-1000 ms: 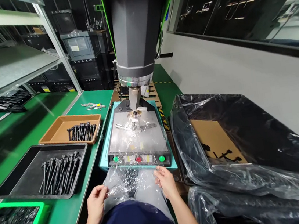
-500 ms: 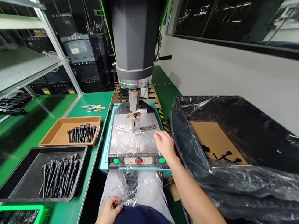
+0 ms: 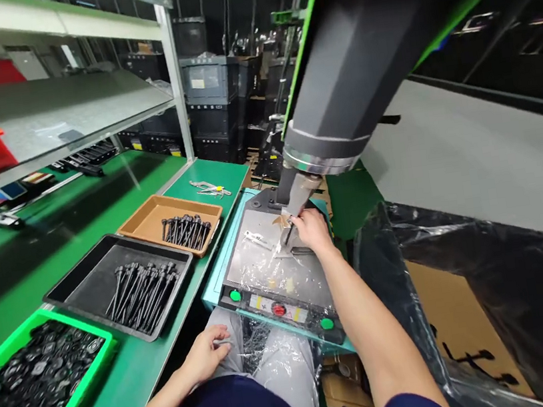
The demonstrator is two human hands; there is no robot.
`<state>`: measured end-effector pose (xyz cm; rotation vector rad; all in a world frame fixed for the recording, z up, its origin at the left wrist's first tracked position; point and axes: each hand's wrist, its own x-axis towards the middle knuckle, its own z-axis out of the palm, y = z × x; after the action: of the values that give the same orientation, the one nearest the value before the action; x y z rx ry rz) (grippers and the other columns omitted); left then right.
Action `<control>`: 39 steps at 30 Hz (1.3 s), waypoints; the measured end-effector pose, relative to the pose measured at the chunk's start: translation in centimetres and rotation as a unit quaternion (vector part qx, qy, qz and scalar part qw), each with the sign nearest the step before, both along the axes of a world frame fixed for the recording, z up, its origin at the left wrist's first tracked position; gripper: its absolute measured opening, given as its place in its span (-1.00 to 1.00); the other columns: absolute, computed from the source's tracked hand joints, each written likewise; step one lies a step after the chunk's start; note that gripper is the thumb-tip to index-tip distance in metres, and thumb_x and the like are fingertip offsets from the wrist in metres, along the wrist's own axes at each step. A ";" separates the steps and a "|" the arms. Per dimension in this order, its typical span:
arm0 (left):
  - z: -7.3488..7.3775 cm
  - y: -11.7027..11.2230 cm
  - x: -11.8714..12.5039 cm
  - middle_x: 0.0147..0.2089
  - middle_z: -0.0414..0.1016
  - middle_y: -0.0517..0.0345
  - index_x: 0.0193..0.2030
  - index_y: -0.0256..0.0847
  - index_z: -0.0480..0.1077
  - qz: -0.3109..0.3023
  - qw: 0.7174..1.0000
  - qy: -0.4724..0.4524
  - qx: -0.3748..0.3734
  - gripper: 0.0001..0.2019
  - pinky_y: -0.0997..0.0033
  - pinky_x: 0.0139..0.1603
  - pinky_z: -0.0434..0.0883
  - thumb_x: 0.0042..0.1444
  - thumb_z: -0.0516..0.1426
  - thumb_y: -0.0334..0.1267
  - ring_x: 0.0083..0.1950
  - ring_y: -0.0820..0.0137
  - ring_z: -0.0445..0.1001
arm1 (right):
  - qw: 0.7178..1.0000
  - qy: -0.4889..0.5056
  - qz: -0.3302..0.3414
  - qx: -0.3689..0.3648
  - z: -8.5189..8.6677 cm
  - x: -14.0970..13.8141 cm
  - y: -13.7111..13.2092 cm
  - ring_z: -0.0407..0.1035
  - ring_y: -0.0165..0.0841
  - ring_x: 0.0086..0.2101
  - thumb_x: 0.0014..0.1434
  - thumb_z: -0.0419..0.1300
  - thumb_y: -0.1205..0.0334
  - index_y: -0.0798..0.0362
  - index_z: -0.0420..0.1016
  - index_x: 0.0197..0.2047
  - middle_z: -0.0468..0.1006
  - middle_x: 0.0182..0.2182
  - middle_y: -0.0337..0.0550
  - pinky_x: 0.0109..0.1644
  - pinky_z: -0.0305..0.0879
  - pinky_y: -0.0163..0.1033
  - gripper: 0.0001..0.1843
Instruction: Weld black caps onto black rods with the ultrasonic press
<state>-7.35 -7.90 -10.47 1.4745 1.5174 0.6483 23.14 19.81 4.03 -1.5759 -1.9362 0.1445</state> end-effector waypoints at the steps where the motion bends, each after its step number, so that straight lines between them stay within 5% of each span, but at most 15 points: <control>1: 1.1 0.7 0.3 0.13 0.51 -0.01 -0.14 -0.19 0.52 -0.001 1.000 -0.021 0.022 -0.78 0.28 0.01 0.46 0.07 0.15 -0.28 0.08 0.23 0.49 | 1.000 0.002 0.001 0.007 0.2 0.3 -0.6 0.39 -0.02 -0.09 0.16 0.06 0.03 0.05 0.50 -0.39 0.56 -0.24 0.15 0.05 0.29 0.02 -0.69; 8: 10.4 5.1 2.4 0.12 0.51 -0.01 0.10 -0.19 0.45 -0.032 0.973 -0.113 0.200 -0.64 0.33 0.04 0.47 0.18 0.14 -0.19 0.06 0.29 0.50 | 0.977 0.174 0.090 -0.085 0.5 -1.7 -11.2 0.45 -0.13 -0.08 0.16 0.14 -0.17 0.03 0.57 -0.17 0.58 -0.12 0.01 0.09 0.33 -0.03 -0.56; 13: 13.7 7.0 3.5 0.02 0.57 -0.01 0.11 -0.21 0.44 -0.112 0.962 -0.031 0.248 -0.63 0.31 0.05 0.43 0.25 0.11 -0.09 -0.02 0.26 0.52 | 0.949 0.262 0.166 -0.054 1.0 -7.2 -16.7 0.42 -0.13 -0.01 0.26 0.16 -0.12 0.00 0.57 -0.10 0.53 -0.05 0.02 0.11 0.36 -0.01 -0.62; 17: 14.4 8.3 3.6 -0.27 0.59 0.09 -0.14 -0.22 0.53 -0.117 0.966 -0.019 0.231 -0.73 0.43 -0.15 0.40 0.30 0.03 -0.17 -0.23 0.34 0.53 | 0.953 0.256 0.162 -0.001 1.6 -9.1 -16.9 0.42 -0.10 0.00 0.27 0.19 -0.08 0.00 0.56 -0.06 0.50 -0.02 0.05 0.12 0.38 0.07 -0.63; 20: 14.6 9.9 2.4 -0.23 0.60 0.11 -0.16 -0.25 0.53 -0.061 0.967 -0.074 0.236 -0.76 0.44 -0.16 0.40 0.25 0.08 -0.18 -0.23 0.36 0.52 | 0.947 0.289 0.140 -0.009 0.1 -9.0 -16.3 0.42 -0.07 0.03 0.19 0.25 -0.12 0.04 0.45 0.13 0.45 0.08 0.11 0.09 0.42 0.09 -0.45; 24: 15.6 14.1 -2.6 -0.20 0.60 0.08 -0.14 -0.29 0.53 0.120 0.953 -0.071 0.269 -0.72 0.43 -0.12 0.41 0.24 0.11 -0.13 -0.19 0.36 0.51 | 0.929 0.298 0.138 -0.171 -4.5 -8.1 -17.1 0.45 -0.04 0.01 0.09 0.31 -0.18 0.05 0.43 0.14 0.54 0.02 0.12 0.11 0.40 0.15 -0.34; 28: 16.4 19.8 -9.4 -0.16 0.62 0.04 -0.10 -0.32 0.55 0.244 0.944 0.106 0.196 -0.75 0.43 -0.02 0.37 0.20 0.15 -0.21 -0.11 0.34 0.52 | 0.880 0.338 0.147 -0.300 -7.5 -6.5 -19.5 0.53 -0.07 -0.12 0.03 0.32 -0.24 0.08 0.46 0.07 0.61 -0.13 0.10 0.05 0.46 0.07 -0.31; 33: 15.4 25.2 -13.4 -0.02 0.59 -0.08 -0.08 -0.27 0.54 0.231 0.924 0.303 0.012 -0.76 0.39 -0.01 0.37 0.17 0.20 -0.21 0.03 0.26 0.52 | 0.875 0.376 0.093 -0.291 -6.7 -3.5 -21.3 0.54 -0.07 -0.13 0.02 0.32 -0.29 0.07 0.45 0.07 0.62 -0.14 0.08 0.06 0.47 0.02 -0.28; 39: 13.6 27.1 -13.7 0.06 0.53 -0.37 -0.04 -0.41 0.52 0.185 0.906 0.376 -0.050 -0.62 0.26 0.01 0.42 -0.04 0.32 -0.39 0.10 0.06 0.51 | 0.890 0.379 0.012 -0.252 -6.3 1.2 -23.4 0.55 -0.06 -0.15 -0.02 0.32 -0.33 0.00 0.48 0.02 0.63 -0.17 0.03 0.02 0.51 0.00 -0.30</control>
<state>-21.00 19.17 3.16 1.4399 2.4269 0.1883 24.31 -3.62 -2.24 -1.4683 -1.3301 1.1721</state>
